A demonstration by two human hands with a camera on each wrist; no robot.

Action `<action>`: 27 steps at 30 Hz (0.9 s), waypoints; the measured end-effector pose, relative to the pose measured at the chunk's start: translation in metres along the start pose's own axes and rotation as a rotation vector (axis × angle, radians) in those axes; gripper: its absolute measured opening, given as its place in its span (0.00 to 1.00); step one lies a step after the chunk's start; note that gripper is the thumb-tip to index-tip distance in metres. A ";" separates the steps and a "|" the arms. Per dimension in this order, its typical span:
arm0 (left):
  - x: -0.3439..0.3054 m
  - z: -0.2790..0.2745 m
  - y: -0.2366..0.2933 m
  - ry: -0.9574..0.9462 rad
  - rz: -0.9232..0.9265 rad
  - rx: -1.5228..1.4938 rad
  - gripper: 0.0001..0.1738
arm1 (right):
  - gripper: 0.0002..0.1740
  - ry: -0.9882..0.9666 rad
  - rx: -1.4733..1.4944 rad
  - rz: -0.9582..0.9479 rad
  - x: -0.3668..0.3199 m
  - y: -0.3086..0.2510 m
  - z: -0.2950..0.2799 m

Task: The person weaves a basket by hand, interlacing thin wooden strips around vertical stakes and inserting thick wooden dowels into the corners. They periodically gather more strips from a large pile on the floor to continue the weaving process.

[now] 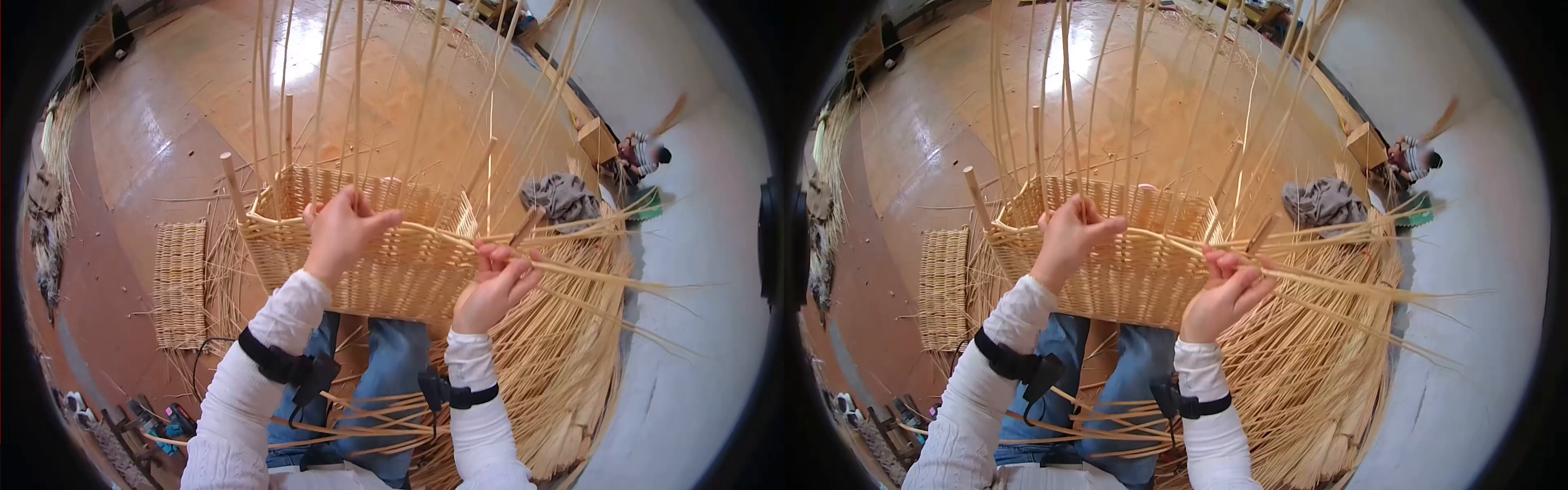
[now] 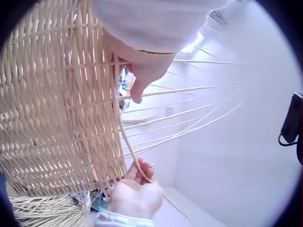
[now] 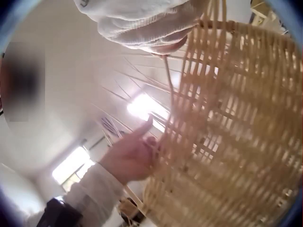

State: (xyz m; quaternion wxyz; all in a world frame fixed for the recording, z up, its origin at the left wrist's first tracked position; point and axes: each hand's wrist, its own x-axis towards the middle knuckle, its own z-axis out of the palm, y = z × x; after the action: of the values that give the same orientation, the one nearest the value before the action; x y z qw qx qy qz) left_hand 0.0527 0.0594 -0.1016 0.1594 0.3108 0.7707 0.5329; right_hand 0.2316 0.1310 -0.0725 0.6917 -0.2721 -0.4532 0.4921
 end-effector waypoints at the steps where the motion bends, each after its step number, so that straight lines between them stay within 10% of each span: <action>1: -0.001 0.004 0.008 0.030 -0.050 0.038 0.28 | 0.21 0.012 -0.003 0.002 -0.015 -0.014 0.000; 3: 0.006 -0.001 0.018 -0.019 -0.084 0.077 0.31 | 0.20 -0.348 -0.076 -0.120 -0.052 -0.041 0.009; 7: -0.002 -0.013 0.017 -0.086 -0.123 0.130 0.28 | 0.20 -0.253 -0.024 -0.037 -0.057 -0.037 -0.011; 10: -0.010 -0.016 0.020 0.240 0.238 -0.008 0.20 | 0.19 -0.225 -0.025 0.152 -0.016 -0.043 -0.019; 14: -0.022 0.038 0.050 -0.171 0.505 0.257 0.15 | 0.16 -0.237 0.096 0.382 0.024 -0.030 -0.041; 19: -0.001 0.049 0.048 -0.537 0.260 0.011 0.20 | 0.17 -0.127 -0.025 0.368 0.056 -0.062 -0.070; 23: -0.014 0.063 0.042 -0.341 0.297 0.102 0.21 | 0.20 -0.326 -0.485 0.218 0.071 -0.068 -0.055; 27: -0.021 0.072 0.041 -0.025 0.414 0.140 0.22 | 0.18 -0.757 -1.029 -0.349 0.086 -0.084 0.035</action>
State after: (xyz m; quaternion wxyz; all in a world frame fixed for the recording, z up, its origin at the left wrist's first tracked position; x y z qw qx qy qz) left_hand 0.1225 0.1078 -0.0934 0.0343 0.4795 0.7236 0.4953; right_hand 0.2464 0.1771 0.0430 0.3358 -0.2986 -0.8798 0.1551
